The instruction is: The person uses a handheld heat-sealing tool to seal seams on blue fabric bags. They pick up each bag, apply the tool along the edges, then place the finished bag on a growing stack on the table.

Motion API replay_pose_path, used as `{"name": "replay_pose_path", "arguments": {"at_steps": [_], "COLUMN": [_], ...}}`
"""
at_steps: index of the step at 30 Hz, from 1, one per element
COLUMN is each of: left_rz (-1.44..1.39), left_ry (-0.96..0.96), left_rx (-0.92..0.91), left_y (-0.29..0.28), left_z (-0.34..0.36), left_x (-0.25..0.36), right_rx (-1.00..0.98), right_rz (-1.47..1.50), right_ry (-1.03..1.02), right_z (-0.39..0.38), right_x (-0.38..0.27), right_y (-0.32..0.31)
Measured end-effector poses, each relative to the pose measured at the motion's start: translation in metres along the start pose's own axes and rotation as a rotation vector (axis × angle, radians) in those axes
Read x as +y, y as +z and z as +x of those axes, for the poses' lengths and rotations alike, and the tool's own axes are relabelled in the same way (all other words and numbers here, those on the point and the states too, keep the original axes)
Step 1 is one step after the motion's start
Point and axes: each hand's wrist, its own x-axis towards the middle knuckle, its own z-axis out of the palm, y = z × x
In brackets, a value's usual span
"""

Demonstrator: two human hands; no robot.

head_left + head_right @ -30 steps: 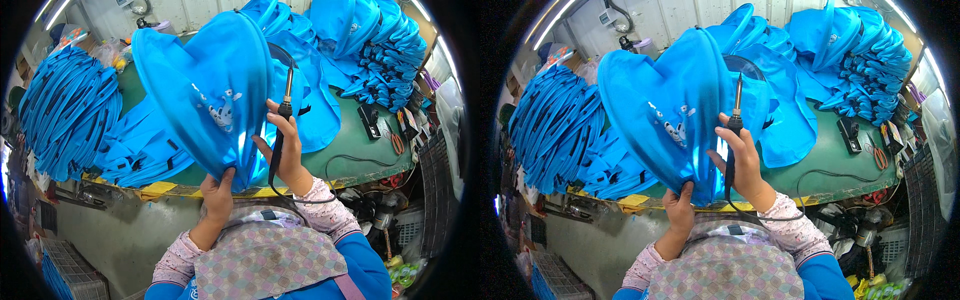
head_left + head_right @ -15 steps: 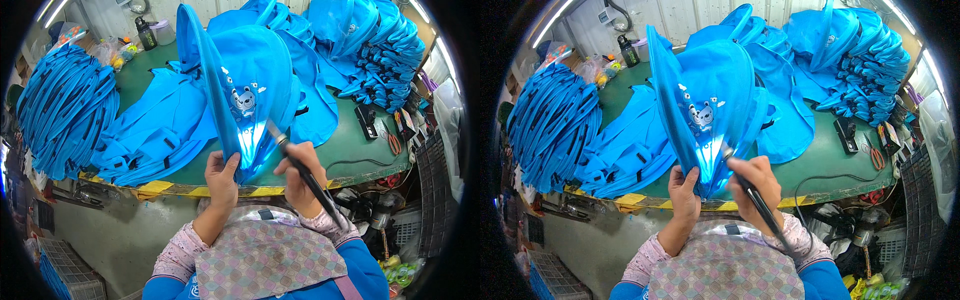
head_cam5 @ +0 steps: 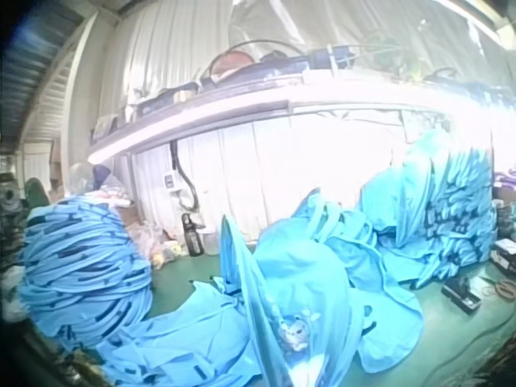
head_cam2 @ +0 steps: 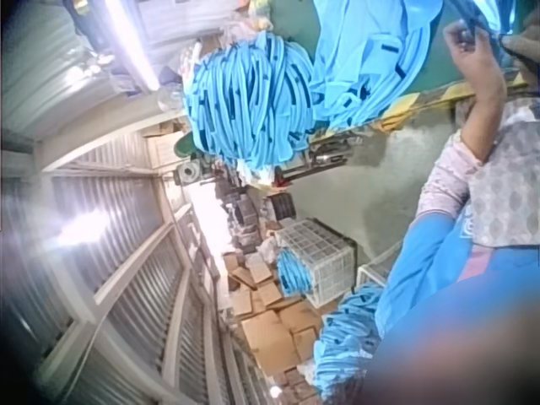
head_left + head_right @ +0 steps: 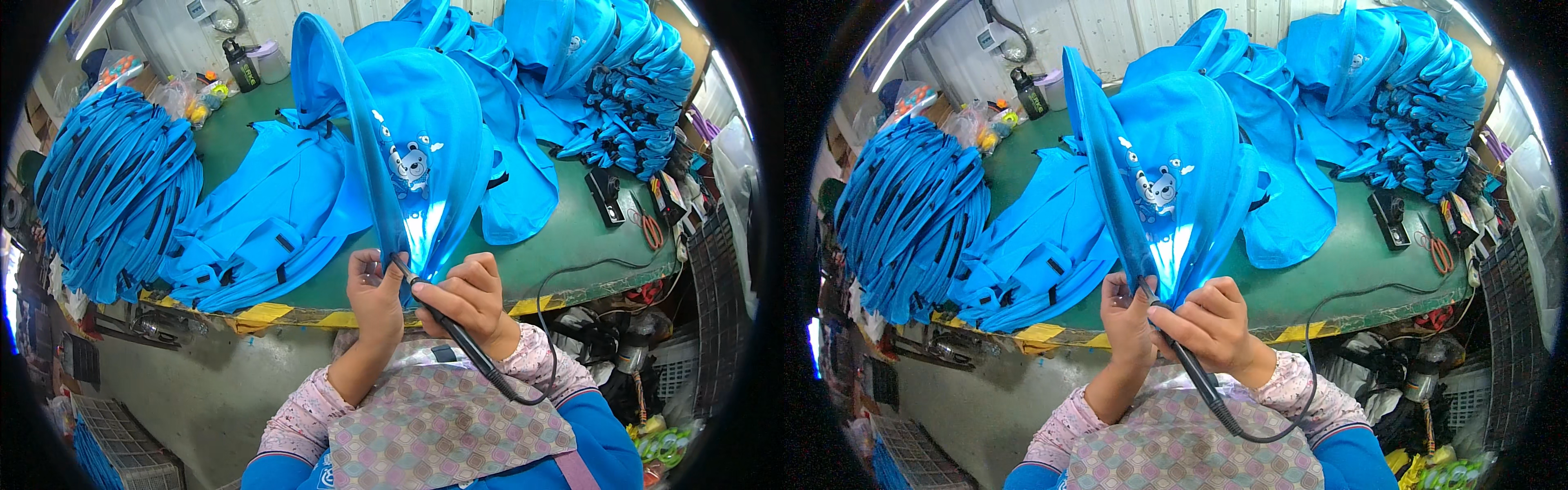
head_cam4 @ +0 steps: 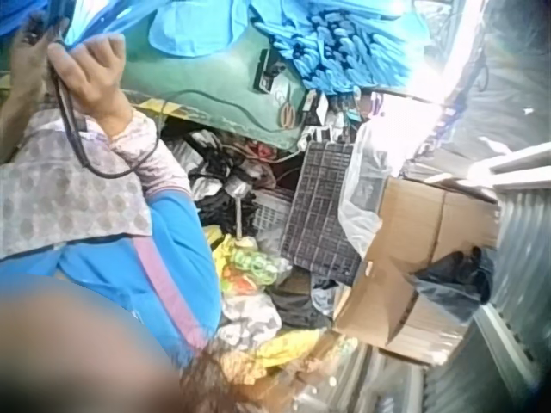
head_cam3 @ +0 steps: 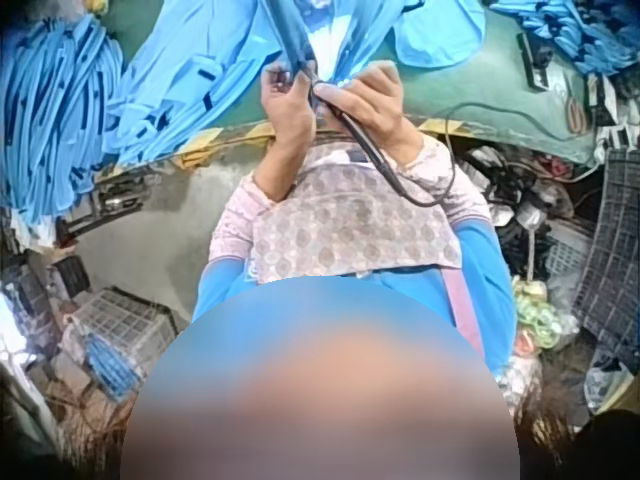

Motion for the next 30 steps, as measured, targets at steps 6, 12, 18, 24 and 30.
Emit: {"name": "replay_pose_path", "arguments": {"at_steps": [6, 12, 18, 24, 30], "left_rz": [0.050, -0.130, 0.618, 1.022, 1.155], "left_ry": [0.079, -0.051, 0.253, 0.536, 0.809], "left_rx": [-0.015, 0.009, -0.191, -0.081, -0.169], "left_y": [0.003, 0.013, 0.028, 0.009, 0.075], "left_z": [-0.001, -0.004, -0.003, 0.044, 0.177], "left_x": [0.009, 0.034, 0.053, 0.050, 0.117], "right_rx": [0.144, 0.332, 0.465, 0.316, 0.462], "right_rz": [0.443, -0.173, 0.303, 0.690, 0.481], "right_ry": [0.529, 0.492, 0.698, 0.206, 0.225], "right_z": [-0.005, -0.017, 0.017, 0.084, 0.036], "right_x": [-0.001, 0.064, 0.096, 0.068, 0.113], "right_y": [-0.008, 0.001, 0.041, 0.039, 0.008]}}
